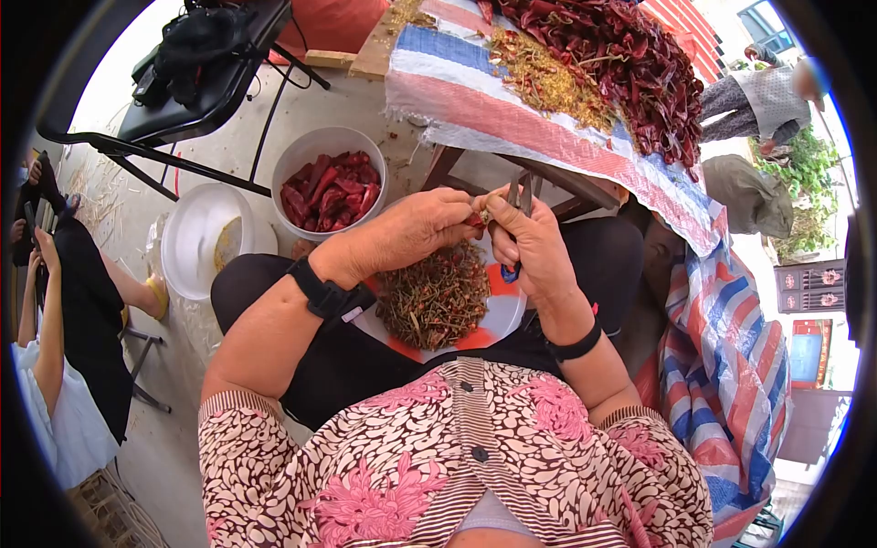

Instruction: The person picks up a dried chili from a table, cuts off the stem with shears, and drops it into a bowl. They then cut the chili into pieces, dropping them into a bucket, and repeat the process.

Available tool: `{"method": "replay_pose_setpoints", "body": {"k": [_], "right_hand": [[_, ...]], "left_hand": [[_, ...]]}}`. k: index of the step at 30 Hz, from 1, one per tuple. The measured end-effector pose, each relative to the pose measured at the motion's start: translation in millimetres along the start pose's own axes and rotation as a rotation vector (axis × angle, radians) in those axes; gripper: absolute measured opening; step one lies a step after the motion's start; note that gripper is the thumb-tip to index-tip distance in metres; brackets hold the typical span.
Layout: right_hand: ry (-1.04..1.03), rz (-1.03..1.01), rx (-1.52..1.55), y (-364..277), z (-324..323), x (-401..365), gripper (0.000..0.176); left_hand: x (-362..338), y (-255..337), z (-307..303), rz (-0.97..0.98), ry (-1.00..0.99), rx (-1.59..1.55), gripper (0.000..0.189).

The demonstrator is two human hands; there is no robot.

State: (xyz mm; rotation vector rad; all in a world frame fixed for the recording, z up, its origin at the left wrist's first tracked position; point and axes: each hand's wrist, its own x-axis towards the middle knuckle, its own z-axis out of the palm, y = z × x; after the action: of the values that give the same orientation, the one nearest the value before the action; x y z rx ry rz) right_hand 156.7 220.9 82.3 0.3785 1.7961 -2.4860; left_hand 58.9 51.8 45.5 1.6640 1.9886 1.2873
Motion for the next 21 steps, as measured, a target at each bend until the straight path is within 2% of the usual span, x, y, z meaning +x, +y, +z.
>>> {"method": "replay_pose_setpoints", "body": {"k": [2,5,8,14,17,21], "right_hand": [[-0.028,-0.018,-0.131,-1,-3,0,0.015],[0.002,-0.119,-0.289,-9,7,-5,0.018],[0.072,-0.237,-0.422,-12,7,-4,0.026],[0.023,-0.116,-0.838,-30,4,-27,0.034],[0.057,-0.336,-1.075,-24,5,-28,0.030],[0.087,-0.435,-1.234,-28,11,-25,0.030]], "left_hand": [[-2,-1,-3,-0.057,-0.082,-0.098,0.029],[-6,2,1,-0.199,0.002,-0.354,0.025],[-8,12,-8,-0.257,0.040,-0.520,0.044],[-7,13,-14,-0.302,0.133,-0.616,0.043],[-6,6,-10,-0.275,0.140,-0.601,0.039],[-3,8,-9,-0.271,0.156,-0.584,0.032]]}}
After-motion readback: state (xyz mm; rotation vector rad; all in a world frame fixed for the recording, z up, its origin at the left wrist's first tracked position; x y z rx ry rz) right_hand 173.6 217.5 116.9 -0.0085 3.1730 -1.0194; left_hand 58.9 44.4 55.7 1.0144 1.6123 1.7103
